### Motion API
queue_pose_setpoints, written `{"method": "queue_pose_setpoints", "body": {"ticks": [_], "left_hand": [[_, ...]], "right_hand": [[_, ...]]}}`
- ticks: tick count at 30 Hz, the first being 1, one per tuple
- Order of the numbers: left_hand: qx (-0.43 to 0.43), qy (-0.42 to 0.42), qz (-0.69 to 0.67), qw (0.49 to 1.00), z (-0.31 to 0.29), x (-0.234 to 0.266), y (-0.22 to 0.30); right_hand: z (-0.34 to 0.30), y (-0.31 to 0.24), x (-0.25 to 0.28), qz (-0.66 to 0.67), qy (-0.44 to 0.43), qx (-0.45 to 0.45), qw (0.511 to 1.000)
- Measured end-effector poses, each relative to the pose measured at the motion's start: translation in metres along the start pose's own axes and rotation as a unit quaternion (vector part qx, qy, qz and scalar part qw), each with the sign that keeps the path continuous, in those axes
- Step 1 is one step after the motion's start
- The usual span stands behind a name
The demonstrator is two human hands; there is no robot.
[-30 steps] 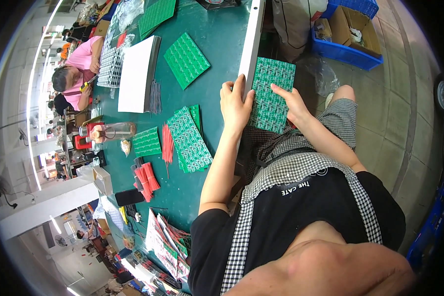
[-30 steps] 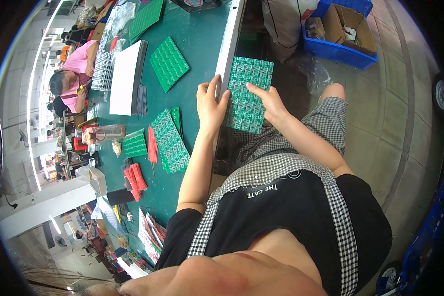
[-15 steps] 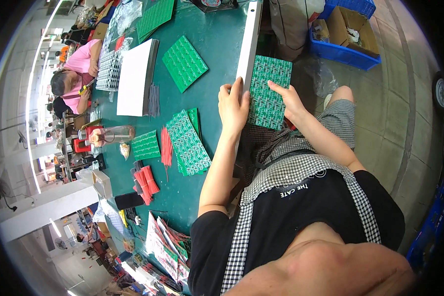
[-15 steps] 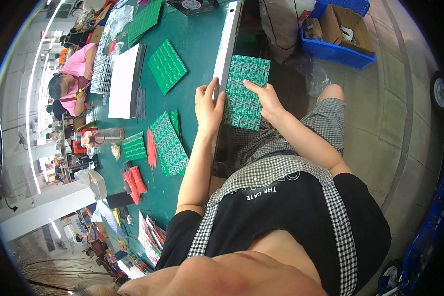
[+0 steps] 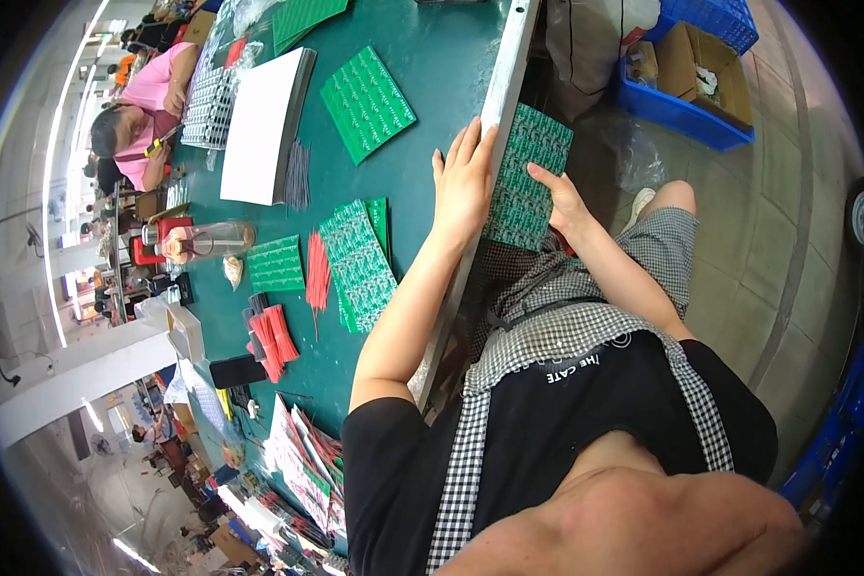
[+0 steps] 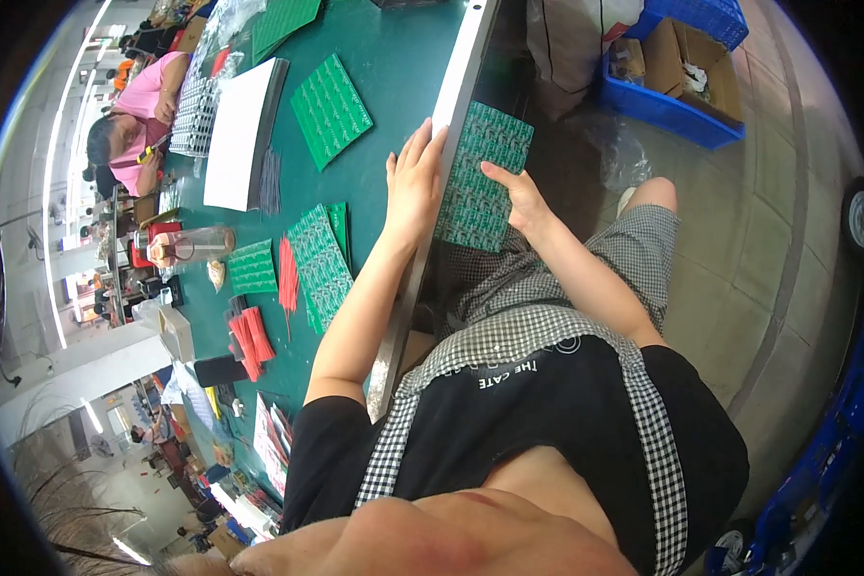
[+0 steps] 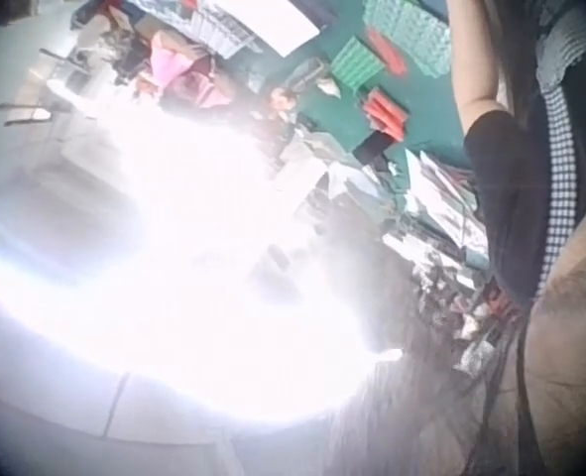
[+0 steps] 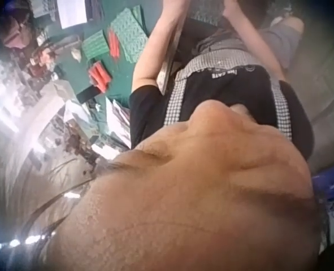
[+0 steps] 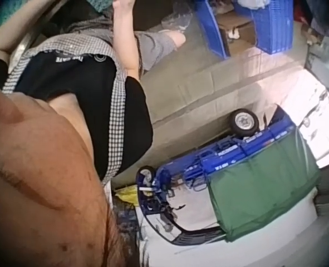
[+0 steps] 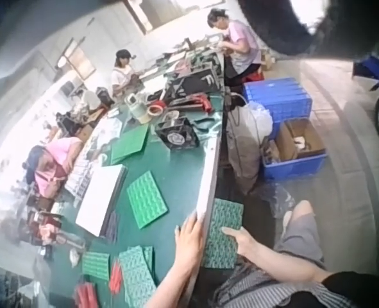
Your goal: Separating and stacking LED PCB strips at a factory workbench.
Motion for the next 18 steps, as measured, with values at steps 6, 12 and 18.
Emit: {"method": "queue_pose_setpoints", "body": {"ticks": [6, 12, 18], "left_hand": [[-0.001, -0.021, 0.046, 0.999, -0.001, 0.003, 0.002], [-0.021, -0.024, 0.069, 0.997, -0.001, -0.006, 0.001], [-0.026, -0.030, 0.004, 0.999, 0.001, -0.014, -0.010]], "right_hand": [[-0.013, -0.007, -0.002, -0.052, 0.085, 0.024, 0.995], [-0.030, -0.028, -0.012, -0.140, 0.230, 0.223, 0.937], [-0.036, -0.036, -0.026, -0.227, 0.188, 0.201, 0.934]]}}
Point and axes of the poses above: each hand's wrist, its own z-axis towards the middle knuckle, its own x-axis out of the back of the hand, y = z × x, the point moved 7 cm from there along z, towards the middle knuckle, and after that the axes turned 8 degrees about y, right-handed, at the moved point
